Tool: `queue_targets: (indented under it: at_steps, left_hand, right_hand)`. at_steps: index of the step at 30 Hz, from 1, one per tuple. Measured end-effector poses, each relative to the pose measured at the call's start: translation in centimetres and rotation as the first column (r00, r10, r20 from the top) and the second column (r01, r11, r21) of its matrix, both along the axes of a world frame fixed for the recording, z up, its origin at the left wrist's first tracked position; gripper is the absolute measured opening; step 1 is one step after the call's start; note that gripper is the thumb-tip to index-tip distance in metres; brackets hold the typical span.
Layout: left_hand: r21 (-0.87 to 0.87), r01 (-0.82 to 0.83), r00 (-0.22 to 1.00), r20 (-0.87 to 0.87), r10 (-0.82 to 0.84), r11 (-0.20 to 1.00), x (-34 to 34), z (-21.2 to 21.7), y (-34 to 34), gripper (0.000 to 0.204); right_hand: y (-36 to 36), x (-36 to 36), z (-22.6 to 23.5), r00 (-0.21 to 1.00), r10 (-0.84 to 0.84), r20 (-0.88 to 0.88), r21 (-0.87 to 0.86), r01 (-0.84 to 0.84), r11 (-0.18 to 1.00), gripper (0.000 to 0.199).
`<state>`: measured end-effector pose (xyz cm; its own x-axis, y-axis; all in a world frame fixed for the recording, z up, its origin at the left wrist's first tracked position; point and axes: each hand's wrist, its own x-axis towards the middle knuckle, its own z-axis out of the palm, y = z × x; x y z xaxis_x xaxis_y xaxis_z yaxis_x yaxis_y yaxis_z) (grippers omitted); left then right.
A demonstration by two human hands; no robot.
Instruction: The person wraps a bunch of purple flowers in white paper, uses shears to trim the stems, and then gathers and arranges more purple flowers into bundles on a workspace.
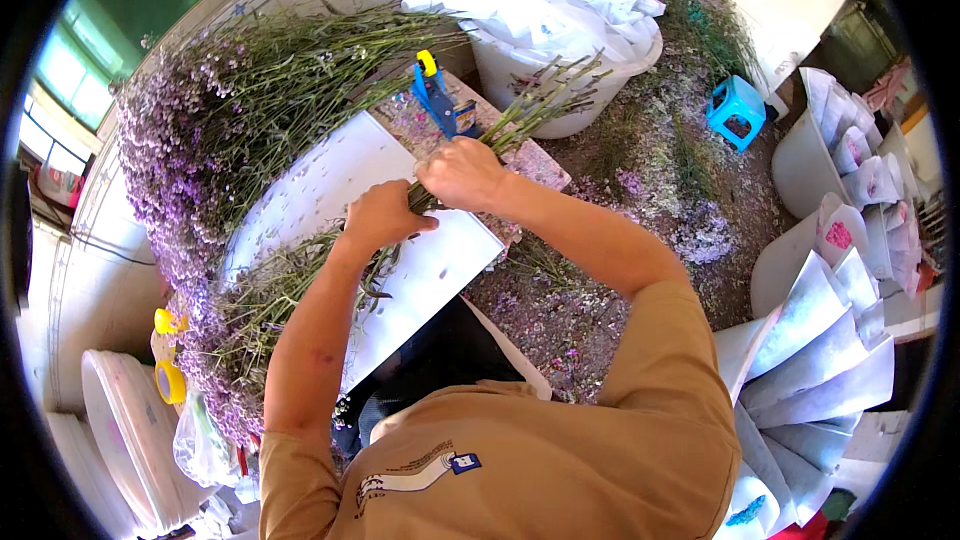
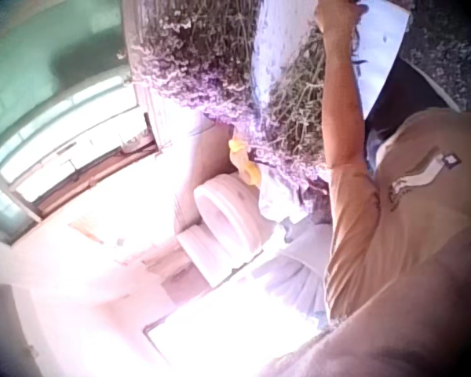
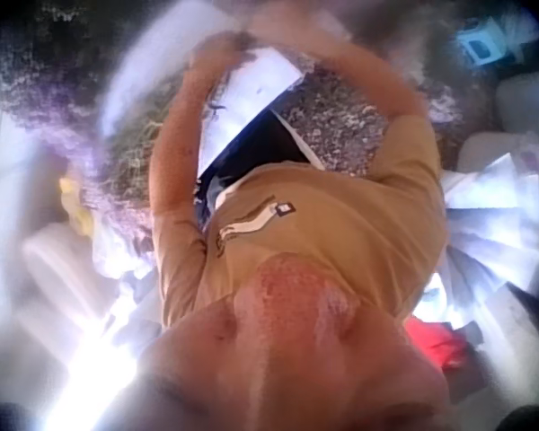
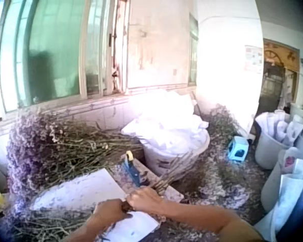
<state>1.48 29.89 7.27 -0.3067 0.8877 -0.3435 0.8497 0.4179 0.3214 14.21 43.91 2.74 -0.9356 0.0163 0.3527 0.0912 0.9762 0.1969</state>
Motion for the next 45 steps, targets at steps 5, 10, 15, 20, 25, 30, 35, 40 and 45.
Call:
queue_targets:
  at_steps: [5,10,15,20,25,30,35,40,45]
  left_hand:
    - [0.159,0.016,0.997,-0.075,-0.004,0.987,-0.3,-3.8,0.6,0.034]
    - [0.198,-0.055,0.997,-0.040,0.064,0.979,-0.8,-1.7,-0.3,0.029]
    - [0.185,0.033,0.999,0.000,-0.034,0.982,-0.2,-1.9,-1.1,0.029]
    - [0.112,0.060,0.984,0.162,-0.078,0.992,-0.7,-1.9,0.0,0.028]
    - [0.186,0.113,0.964,0.219,-0.154,0.976,-2.0,-0.2,-1.3,0.026]
    - [0.271,0.130,0.991,-0.027,-0.128,0.954,-0.6,-3.0,-2.9,0.021]
    - [0.419,0.151,0.976,0.080,-0.202,0.895,1.1,-3.8,-2.5,0.039]
    - [0.599,0.209,0.977,-0.156,-0.143,0.773,0.9,-1.5,-5.7,0.065]
    - [0.873,-0.078,0.951,0.210,-0.226,0.482,-5.4,5.9,-25.1,0.045]
  right_hand:
    - [-1.1,1.2,2.0,0.998,-0.050,-0.038,-0.096,0.047,0.994,0.035]
    - [-2.3,10.6,-0.9,0.728,-0.561,-0.394,-0.917,-0.354,0.183,0.051]
    - [3.3,11.5,-4.2,0.722,-0.555,-0.413,-0.521,-0.687,-0.506,0.062]
    - [6.1,5.1,2.1,0.548,-0.448,-0.707,-0.287,-0.800,-0.526,0.061]
    - [5.2,4.0,5.2,0.479,-0.263,-0.838,-0.271,-0.782,-0.561,0.034]
    - [5.4,7.0,3.2,0.527,-0.760,-0.380,-0.665,-0.727,-0.172,0.008]
    - [8.1,7.2,2.3,0.412,-0.867,-0.281,-0.585,-0.790,-0.186,0.055]
    - [12.1,7.3,-0.6,0.599,-0.688,-0.409,-0.594,-0.747,-0.298,0.053]
    - [14.5,7.9,-2.8,0.629,-0.670,-0.395,-0.551,-0.745,-0.376,0.052]
